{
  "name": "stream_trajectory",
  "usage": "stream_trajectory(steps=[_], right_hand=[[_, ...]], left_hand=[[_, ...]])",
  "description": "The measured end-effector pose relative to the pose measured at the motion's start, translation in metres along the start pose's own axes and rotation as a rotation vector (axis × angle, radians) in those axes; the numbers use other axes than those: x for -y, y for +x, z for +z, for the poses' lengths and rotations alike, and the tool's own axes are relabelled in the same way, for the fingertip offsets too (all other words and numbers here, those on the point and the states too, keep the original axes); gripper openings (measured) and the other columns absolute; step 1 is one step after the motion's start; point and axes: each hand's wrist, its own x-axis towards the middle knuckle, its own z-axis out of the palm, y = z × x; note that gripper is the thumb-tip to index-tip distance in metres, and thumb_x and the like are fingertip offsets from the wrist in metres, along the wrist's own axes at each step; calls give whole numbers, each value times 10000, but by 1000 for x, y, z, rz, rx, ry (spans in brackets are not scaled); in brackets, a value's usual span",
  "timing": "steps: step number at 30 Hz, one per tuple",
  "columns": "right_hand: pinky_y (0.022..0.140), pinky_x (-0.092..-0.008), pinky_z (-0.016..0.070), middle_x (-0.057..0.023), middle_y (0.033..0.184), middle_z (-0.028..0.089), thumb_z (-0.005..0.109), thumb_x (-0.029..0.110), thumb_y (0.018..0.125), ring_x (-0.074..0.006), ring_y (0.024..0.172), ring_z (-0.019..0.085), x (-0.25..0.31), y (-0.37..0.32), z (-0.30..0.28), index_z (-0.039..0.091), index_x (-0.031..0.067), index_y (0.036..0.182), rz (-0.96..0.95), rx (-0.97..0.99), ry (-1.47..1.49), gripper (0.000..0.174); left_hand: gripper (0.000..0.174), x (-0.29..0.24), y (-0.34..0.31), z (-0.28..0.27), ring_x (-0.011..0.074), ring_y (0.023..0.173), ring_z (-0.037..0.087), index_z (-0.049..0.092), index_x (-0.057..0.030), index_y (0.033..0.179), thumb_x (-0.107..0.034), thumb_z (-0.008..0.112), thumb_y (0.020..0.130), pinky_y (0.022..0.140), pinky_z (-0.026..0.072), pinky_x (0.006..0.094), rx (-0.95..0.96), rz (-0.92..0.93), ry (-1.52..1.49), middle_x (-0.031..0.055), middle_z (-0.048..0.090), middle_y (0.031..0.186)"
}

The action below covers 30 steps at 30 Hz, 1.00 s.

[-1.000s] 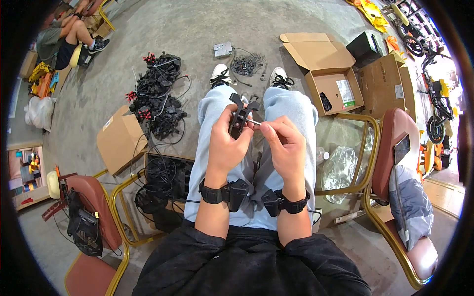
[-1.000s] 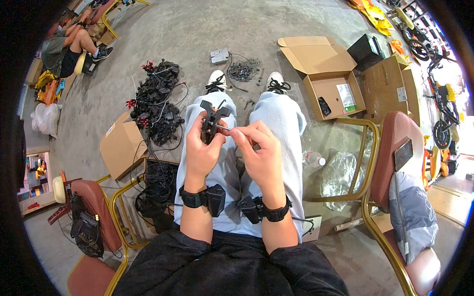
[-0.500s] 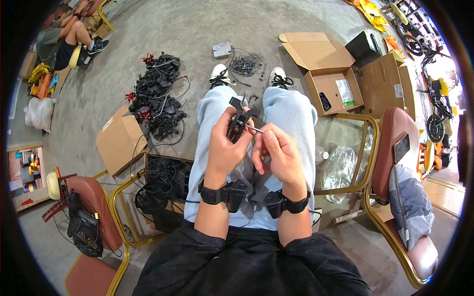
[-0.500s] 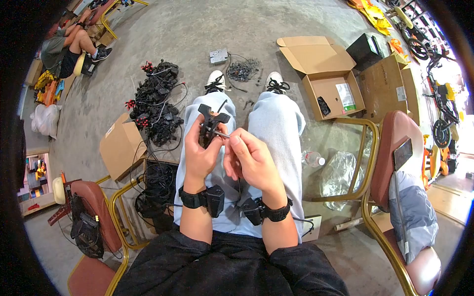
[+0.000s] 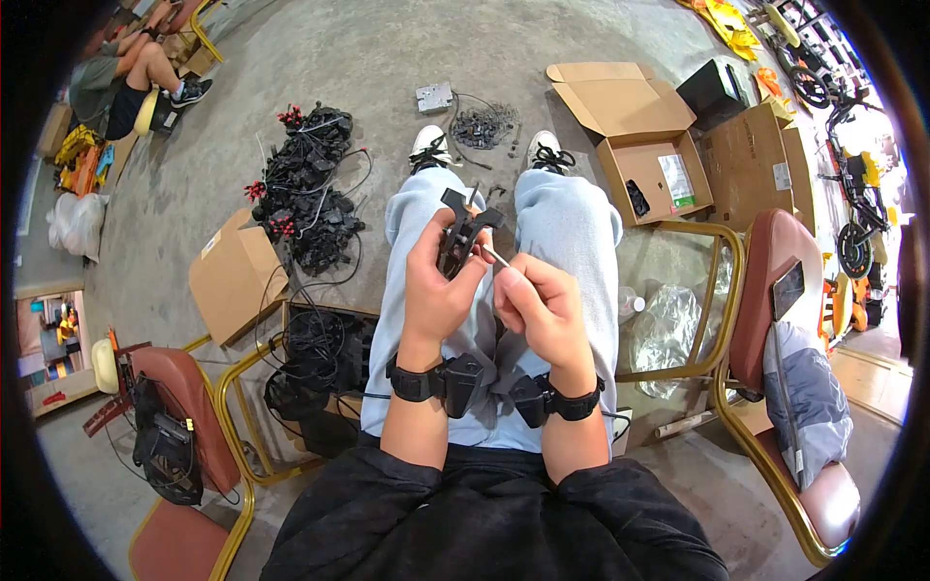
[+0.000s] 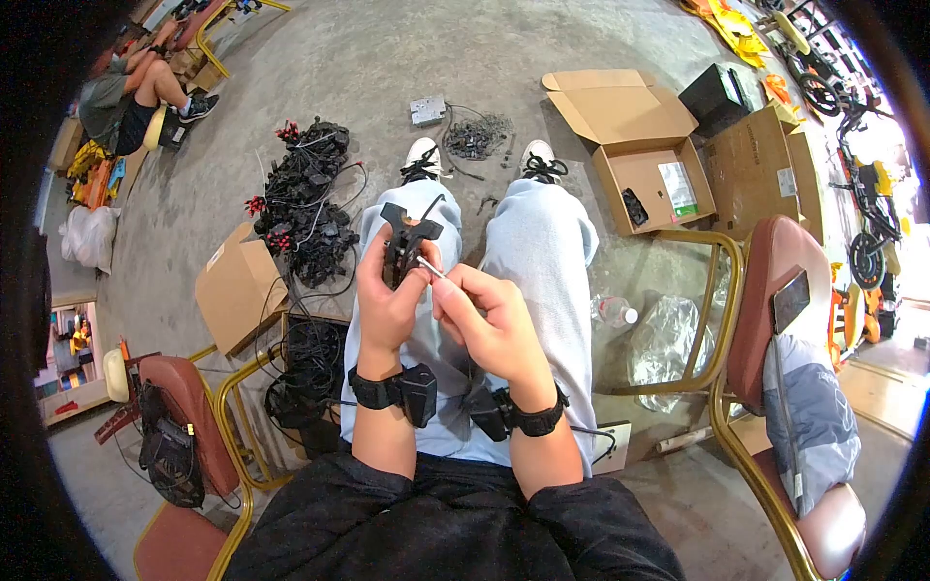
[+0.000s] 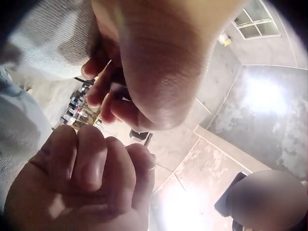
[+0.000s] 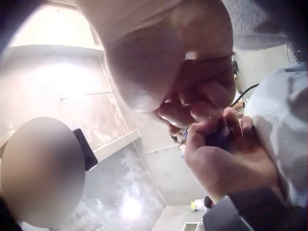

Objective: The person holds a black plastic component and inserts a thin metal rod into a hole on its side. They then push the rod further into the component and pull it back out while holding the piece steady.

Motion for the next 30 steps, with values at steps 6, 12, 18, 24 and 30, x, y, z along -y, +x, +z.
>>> stream_trajectory(steps=[6, 12, 18, 24, 30], right_hand=[[399, -199, 267, 23, 542, 432, 441, 248, 939, -42, 425, 357, 6, 0, -2, 499, 16, 666, 152, 148, 190, 363], [370, -212, 260, -24, 452, 398, 384, 260, 948, -70, 356, 323, 7, 0, -1, 456, 15, 620, 200, 189, 197, 416], [379, -213, 249, 6, 480, 399, 398, 295, 950, -60, 391, 339, 2, 1, -10, 472, 16, 653, 247, 287, 312, 414], [389, -204, 271, 12, 519, 428, 393, 259, 954, -54, 396, 360, 2, 3, 2, 495, 22, 701, 143, 199, 159, 361], [465, -200, 322, 14, 569, 459, 398, 245, 953, -55, 497, 418, -2, 3, 14, 502, 21, 741, 79, 298, 178, 326]], left_hand=[[275, 2, 0, 0, 91, 710, 527, 486, 16, 1018, 49, 500, 745, 668, 430, 219, -2, 4, 2, 46, 564, 800], [289, 3, 0, -1, 90, 702, 524, 484, 15, 1016, 59, 501, 731, 647, 426, 217, 45, 6, 34, 52, 563, 785], [290, 0, -1, 0, 86, 692, 522, 485, 12, 1014, 64, 507, 730, 633, 422, 212, 95, -6, 13, 54, 565, 777], [308, -2, -4, 2, 95, 669, 528, 492, 17, 1030, 67, 508, 727, 617, 428, 215, -8, 39, 10, 60, 570, 768], [316, -24, -13, -4, 113, 647, 536, 511, 10, 1005, 86, 452, 704, 607, 435, 227, -101, 92, 157, 62, 564, 754]])
